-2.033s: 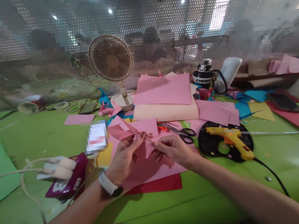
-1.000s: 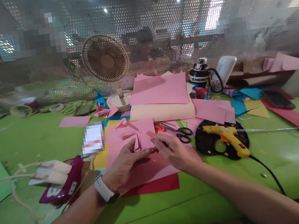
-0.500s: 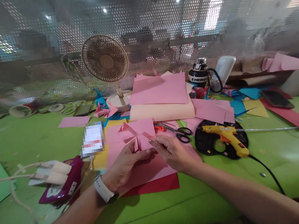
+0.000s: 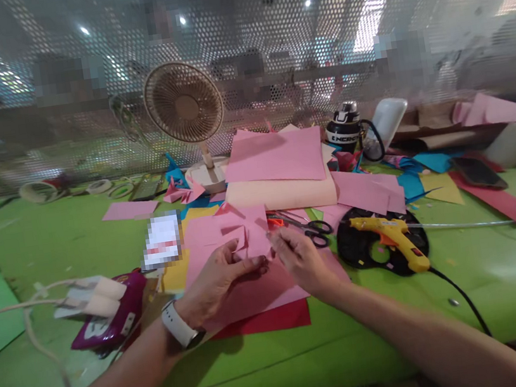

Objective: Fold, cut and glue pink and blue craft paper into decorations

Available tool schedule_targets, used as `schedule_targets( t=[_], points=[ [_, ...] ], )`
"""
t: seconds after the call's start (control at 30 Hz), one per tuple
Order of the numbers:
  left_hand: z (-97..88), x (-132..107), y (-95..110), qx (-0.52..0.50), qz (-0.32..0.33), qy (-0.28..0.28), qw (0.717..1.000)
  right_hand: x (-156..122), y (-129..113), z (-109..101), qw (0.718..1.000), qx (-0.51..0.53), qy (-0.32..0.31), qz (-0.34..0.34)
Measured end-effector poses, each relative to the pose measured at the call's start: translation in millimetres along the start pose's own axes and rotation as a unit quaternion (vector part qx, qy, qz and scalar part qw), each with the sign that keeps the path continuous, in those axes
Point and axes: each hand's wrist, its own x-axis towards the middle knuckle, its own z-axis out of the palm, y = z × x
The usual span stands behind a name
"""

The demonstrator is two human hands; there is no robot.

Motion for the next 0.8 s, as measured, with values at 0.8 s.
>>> schedule_targets(
  t=[0.8],
  points=[
    [-28.5,13.7,11.5,-0.047,0.132,0.142,0.98,10.9,-2.6,-24.6,0.949,-0.2,-0.042,-0.241]
  ],
)
